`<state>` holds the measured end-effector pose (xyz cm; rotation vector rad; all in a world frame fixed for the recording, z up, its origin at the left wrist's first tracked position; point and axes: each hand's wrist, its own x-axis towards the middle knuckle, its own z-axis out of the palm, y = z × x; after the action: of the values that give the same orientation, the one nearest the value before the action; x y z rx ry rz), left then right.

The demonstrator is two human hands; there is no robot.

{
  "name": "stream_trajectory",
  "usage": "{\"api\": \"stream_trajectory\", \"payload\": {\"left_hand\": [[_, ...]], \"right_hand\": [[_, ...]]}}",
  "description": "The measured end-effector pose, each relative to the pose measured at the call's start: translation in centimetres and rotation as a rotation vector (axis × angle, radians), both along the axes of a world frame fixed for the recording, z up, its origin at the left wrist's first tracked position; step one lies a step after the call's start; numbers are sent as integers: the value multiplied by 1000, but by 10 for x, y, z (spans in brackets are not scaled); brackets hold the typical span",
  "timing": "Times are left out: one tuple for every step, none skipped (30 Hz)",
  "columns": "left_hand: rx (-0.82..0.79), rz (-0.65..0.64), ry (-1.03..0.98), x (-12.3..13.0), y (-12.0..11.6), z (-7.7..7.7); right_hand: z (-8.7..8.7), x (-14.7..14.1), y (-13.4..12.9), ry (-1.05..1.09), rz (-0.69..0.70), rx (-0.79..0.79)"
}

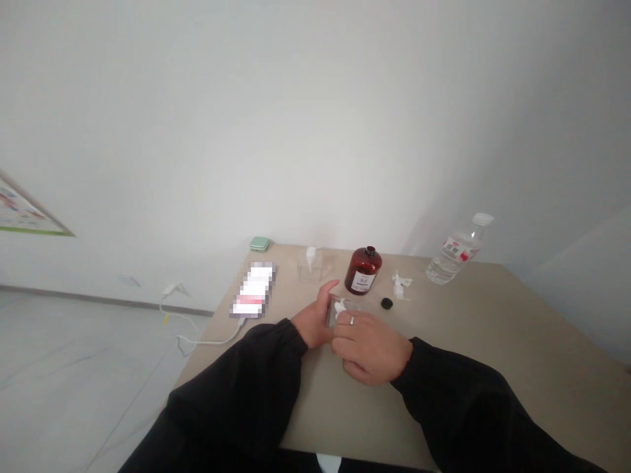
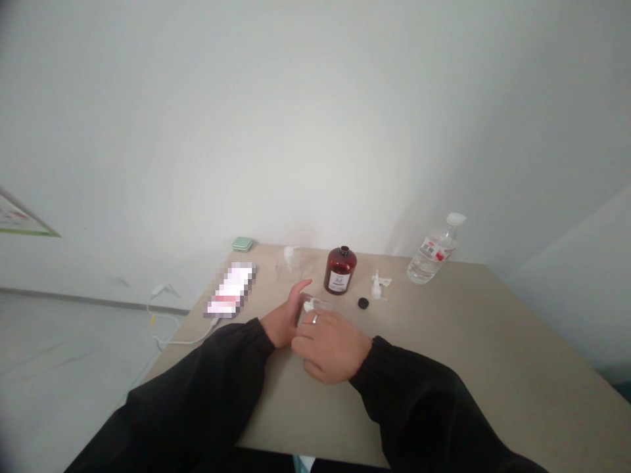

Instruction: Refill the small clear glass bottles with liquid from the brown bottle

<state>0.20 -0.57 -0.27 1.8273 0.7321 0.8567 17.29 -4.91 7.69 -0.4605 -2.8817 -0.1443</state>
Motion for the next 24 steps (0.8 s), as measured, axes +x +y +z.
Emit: {"api": "stream_trajectory", "payload": {"left_hand": [[-2, 3, -7, 0, 0, -1], [-2, 7, -11, 1, 0, -2], [-4, 9, -14, 1, 1, -3], [-8, 9, -19, 1, 1, -4], [-14, 7, -27, 1, 1, -4], [-21, 3, -37, 2, 0, -4], [-28, -2, -46, 2, 0, -3], [-36, -7, -55, 2, 0, -2], [-43, -11, -64, 2, -1, -1], [-50, -12, -72, 2, -1, -1], [-55, -10, -77, 2, -1, -1], [-61, -8, -81, 2, -1, -1], [-67, -5, -84, 2, -1, -1], [-72, -4, -85, 2, -1, -2], [-75, -3, -85, 2, -1, -3], [-76, -4, -87, 2, -1, -3], [-74, -7, -87, 2, 0, -4], [-70, -10, -85, 2, 0, -4], [-63, -12, -80, 2, 0, -4], [-57, -12, -70, 2, 0, -4], [-50, -7, -57, 2, 0, -4], [-43, -1, -43, 2, 1, -3], [-37, 5, -32, 2, 1, -3], [-32, 12, -23, 2, 1, -3]], "right_hand": [[-2, 2, -1, 20, -2, 5], [-3, 4, -1, 42, -6, 8], [-4, 6, -2, 66, -10, 7], [-5, 8, -2, 89, -15, 2], [-5, 10, -3, 112, -21, -7], [-6, 11, -3, 135, -25, -18], [-7, 13, -3, 157, -29, -28], [-8, 14, -3, 175, -33, -35], [-9, 16, -4, 190, -38, -38], [-10, 17, -3, 201, -42, -40], [-11, 18, -3, 207, -46, -44], [-11, 20, -3, 211, -50, -49], [-12, 21, -3, 213, -55, -56], [-12, 21, -3, 215, -58, -63], [-13, 22, -2, 217, -59, -68], [-13, 23, -2, 223, -59, -70], [-13, 23, -1, 230, -58, -69], [-14, 24, 0, 238, -57, -67], [-14, 25, 1, 246, -62, -67], [-15, 26, 2, 255, -69, -68], [-16, 27, 3, 264, -78, -74], [-16, 29, 4, 276, -91, -78], [-17, 31, 5, 292, -111, -82], [-17, 35, 6, 313, -134, -81]]}}
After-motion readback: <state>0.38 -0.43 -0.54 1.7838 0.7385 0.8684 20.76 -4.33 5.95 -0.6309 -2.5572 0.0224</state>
